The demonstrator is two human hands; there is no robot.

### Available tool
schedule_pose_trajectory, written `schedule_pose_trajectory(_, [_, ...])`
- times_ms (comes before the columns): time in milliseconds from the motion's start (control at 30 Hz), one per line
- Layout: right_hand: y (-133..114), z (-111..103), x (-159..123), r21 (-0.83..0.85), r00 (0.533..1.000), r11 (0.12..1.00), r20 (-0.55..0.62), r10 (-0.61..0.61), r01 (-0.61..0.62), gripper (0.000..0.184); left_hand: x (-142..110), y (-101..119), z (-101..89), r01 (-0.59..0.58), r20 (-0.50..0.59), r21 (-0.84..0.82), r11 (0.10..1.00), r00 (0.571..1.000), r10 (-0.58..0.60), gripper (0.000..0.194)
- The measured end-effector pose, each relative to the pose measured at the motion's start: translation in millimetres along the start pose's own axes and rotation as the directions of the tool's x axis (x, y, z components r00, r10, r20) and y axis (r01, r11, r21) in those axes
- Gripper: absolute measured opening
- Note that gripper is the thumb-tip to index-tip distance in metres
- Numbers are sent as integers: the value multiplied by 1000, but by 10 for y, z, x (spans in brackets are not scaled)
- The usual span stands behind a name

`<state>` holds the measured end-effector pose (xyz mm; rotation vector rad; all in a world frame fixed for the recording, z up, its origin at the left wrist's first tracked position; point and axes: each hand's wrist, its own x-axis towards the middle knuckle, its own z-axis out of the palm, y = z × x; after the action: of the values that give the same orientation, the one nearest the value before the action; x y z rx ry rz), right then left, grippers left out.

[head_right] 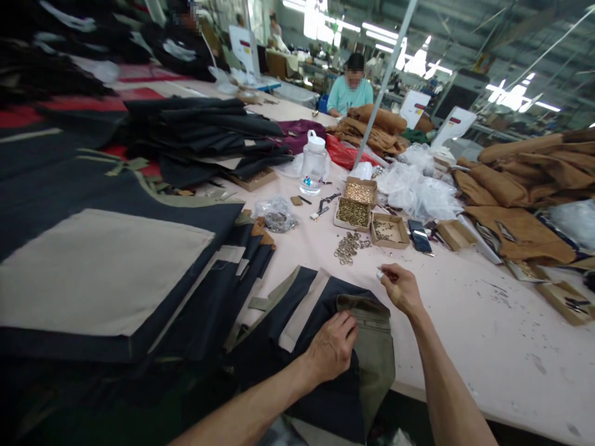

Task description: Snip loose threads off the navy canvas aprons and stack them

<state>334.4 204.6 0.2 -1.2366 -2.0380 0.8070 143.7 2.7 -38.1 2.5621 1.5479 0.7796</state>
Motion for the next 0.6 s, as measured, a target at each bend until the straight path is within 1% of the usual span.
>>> schedule_pose_trajectory(67, [72,206,413,-139,998,990,66,-19,28,38,-9,2,0,2,-7,5,1000,1000,-2,27])
schedule_pose_trajectory(133, [132,395,770,-298,994,954,110,0,32,41,-19,-1,3,8,-14,3,1000,1000,-8,26])
schedule_pose_trajectory(200, [186,529,1049,-423,990,906,133,46,15,43,-29,-12,11,11,-22,-7,1000,1000,-11,24])
schedule_pose_trajectory(267, [240,602,1250,-488,986,873,145,86,-4,44,-36,-25,22,15,-34,-21,1000,999,-16,24])
schedule_pose_trajectory(333, [293,632,1386,-513,980,858,167,111,-10,44,-39,-34,33,17,-41,-34,999,999,-18,24])
schedule_pose_trajectory(433, [357,634,1492,-528,971,849,197,134,-10,39,-34,-40,37,22,-29,-47,999,999,-23,23])
schedule_pose_trajectory(600, [373,594,1464,-512,965,859,224,137,-3,23,-19,-35,19,22,-22,-44,999,999,-23,21])
